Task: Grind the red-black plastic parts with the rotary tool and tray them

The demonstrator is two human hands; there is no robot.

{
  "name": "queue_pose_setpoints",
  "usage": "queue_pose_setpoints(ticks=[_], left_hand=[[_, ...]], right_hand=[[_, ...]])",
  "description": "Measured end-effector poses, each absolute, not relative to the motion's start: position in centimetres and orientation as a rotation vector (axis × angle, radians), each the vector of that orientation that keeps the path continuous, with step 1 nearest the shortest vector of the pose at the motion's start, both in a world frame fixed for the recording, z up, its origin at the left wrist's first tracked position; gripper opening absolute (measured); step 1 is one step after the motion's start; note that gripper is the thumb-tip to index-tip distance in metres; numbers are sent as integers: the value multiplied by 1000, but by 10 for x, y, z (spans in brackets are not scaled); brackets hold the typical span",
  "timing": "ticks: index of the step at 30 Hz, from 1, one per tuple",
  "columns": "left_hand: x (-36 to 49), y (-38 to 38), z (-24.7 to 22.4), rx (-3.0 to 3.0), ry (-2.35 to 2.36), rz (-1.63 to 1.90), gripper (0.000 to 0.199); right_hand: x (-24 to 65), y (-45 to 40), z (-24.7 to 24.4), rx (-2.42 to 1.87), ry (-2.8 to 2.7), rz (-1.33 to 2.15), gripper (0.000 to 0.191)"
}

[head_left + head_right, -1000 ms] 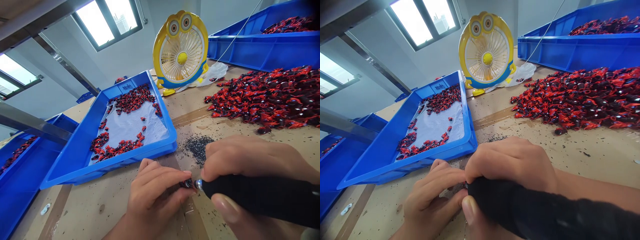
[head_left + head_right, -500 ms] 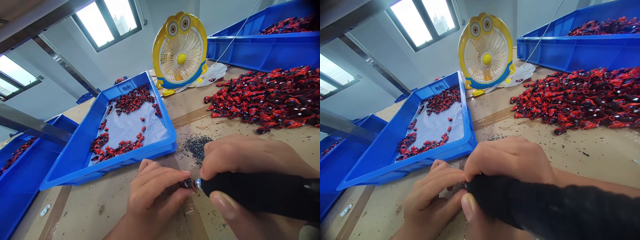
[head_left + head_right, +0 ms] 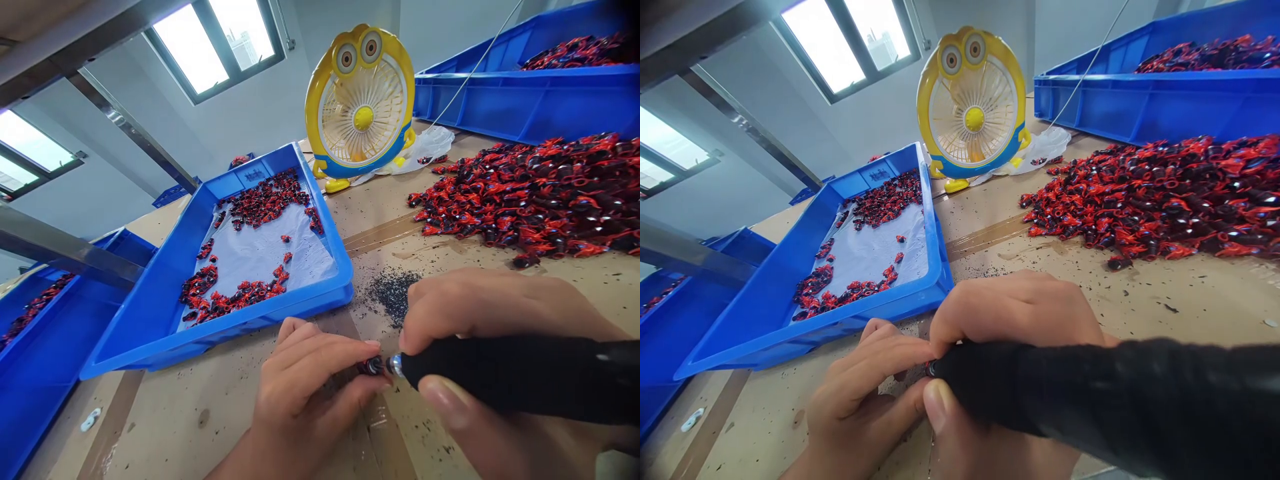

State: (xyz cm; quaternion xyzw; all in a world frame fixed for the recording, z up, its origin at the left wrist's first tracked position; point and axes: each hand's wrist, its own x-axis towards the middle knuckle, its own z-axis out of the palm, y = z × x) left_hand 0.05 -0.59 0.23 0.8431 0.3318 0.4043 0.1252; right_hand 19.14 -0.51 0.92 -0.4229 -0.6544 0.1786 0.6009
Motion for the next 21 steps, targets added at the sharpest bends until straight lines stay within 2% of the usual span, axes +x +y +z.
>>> queue_pose_setpoints(ticks=[5, 10, 16, 21], left_hand=[[1, -6, 2, 2456, 974, 1160, 10], [0, -5, 1, 2459, 990, 1149, 15], [-1, -6, 1, 2434, 1028, 1105, 13], [-2, -6, -1, 2415, 1000, 1113, 12]], right_hand=[[187, -8, 7, -987, -1438, 421, 42], [218, -10, 11, -950, -1747, 310, 11], [226, -4, 6, -974, -1761, 305, 28], [224, 1, 4, -979, -1751, 306, 33]])
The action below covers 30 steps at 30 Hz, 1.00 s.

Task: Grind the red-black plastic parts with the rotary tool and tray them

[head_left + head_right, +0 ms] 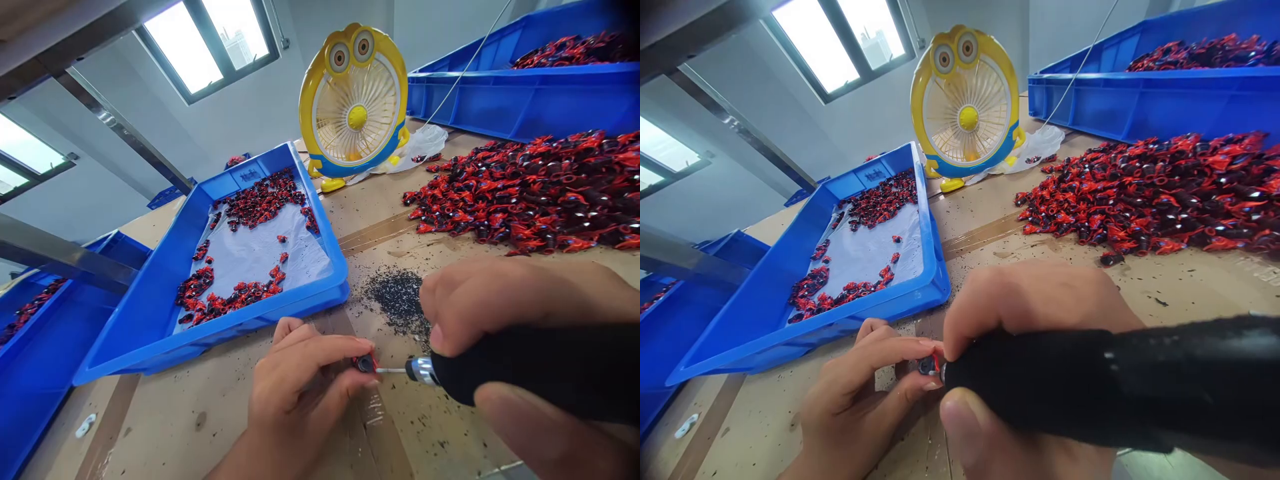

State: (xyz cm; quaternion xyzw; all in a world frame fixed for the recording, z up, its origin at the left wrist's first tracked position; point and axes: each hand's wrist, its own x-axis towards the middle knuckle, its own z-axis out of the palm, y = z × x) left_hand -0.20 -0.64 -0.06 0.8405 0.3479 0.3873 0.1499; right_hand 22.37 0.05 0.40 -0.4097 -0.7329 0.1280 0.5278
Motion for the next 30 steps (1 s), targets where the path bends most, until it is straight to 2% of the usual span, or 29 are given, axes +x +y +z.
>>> queue_pose_setpoints(ticks=[12, 20, 24, 30], left_hand=[[2, -5, 1, 2416, 1025, 1146, 17], [4, -7, 3, 2389, 1050, 1152, 16], [4, -7, 3, 2383, 1059, 1114, 15], [4, -7, 5, 2383, 1075, 1093, 15]], right_hand=[[226, -4, 15, -996, -1722, 351, 31], [223, -13, 14, -860, -1673, 440, 14], [226, -10, 15, -902, -1702, 412, 14], [226, 0, 16, -988, -1801, 339, 25]])
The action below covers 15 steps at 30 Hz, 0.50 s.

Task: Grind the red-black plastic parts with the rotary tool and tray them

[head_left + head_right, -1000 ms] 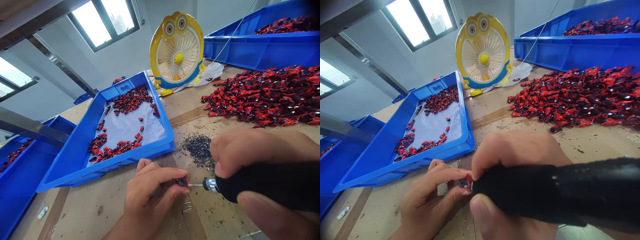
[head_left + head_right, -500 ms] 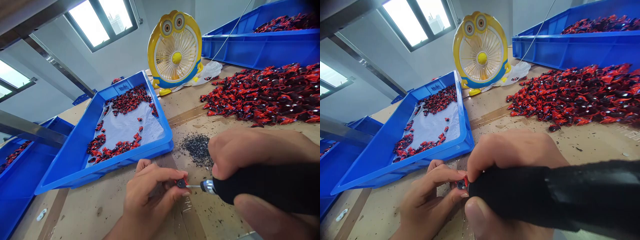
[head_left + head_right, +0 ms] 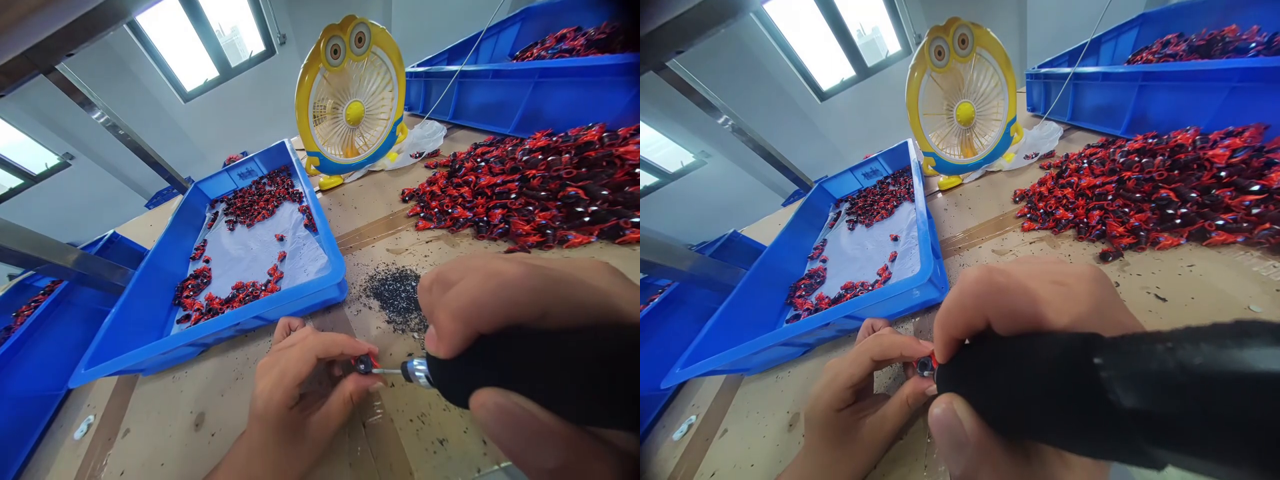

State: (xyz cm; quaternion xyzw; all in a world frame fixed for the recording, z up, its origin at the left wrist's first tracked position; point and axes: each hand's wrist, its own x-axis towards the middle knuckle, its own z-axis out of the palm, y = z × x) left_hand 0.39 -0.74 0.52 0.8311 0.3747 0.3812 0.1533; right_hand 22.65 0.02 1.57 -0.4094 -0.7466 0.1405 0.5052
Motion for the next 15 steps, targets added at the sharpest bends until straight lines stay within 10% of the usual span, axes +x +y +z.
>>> queue_pose_setpoints(ticks=[15], left_hand=[[3, -7, 4, 2441, 1033, 1106, 6]], right_hand=[[223, 3, 11, -961, -1797, 345, 26]])
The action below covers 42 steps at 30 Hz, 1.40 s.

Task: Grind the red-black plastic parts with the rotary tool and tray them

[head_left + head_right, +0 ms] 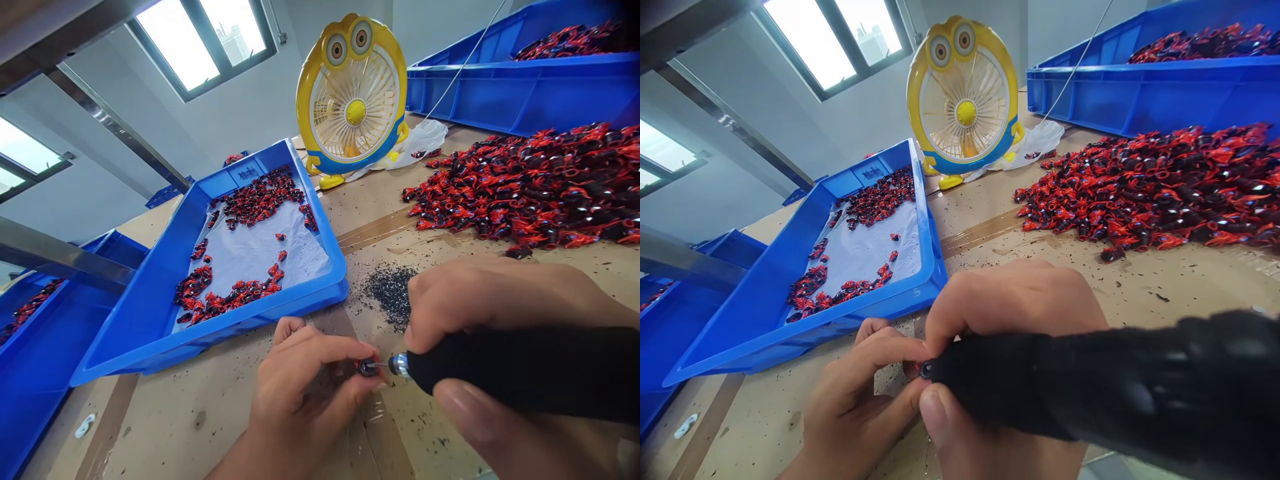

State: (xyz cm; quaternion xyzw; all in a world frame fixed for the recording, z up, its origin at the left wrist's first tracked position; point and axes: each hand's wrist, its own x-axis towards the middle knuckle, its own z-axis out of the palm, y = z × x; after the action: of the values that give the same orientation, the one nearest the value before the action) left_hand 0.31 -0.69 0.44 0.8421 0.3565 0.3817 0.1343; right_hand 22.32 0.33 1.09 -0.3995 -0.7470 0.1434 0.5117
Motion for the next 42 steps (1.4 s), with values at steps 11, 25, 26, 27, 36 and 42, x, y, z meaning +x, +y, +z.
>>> queue_pose_setpoints(ticks=[11, 25, 26, 27, 36, 42], left_hand=[[3, -9, 6, 2457, 1057, 1070, 3], [5, -7, 5, 2455, 1072, 1120, 5], [5, -7, 5, 2453, 1069, 1129, 6], [5, -7, 4, 2453, 1066, 1135, 7], [4, -6, 2, 2455, 1067, 1144, 10], [2, -8, 1, 2445, 1085, 1136, 11]], right_hand=[[216, 8, 6, -940, -1797, 358, 25], [193, -1, 9, -964, -1544, 405, 29], [189, -3, 8, -973, -1477, 411, 27], [185, -4, 8, -971, -1445, 422, 24], [210, 5, 11, -835, -1755, 424, 9], [230, 14, 19, -759, -2003, 367, 9]])
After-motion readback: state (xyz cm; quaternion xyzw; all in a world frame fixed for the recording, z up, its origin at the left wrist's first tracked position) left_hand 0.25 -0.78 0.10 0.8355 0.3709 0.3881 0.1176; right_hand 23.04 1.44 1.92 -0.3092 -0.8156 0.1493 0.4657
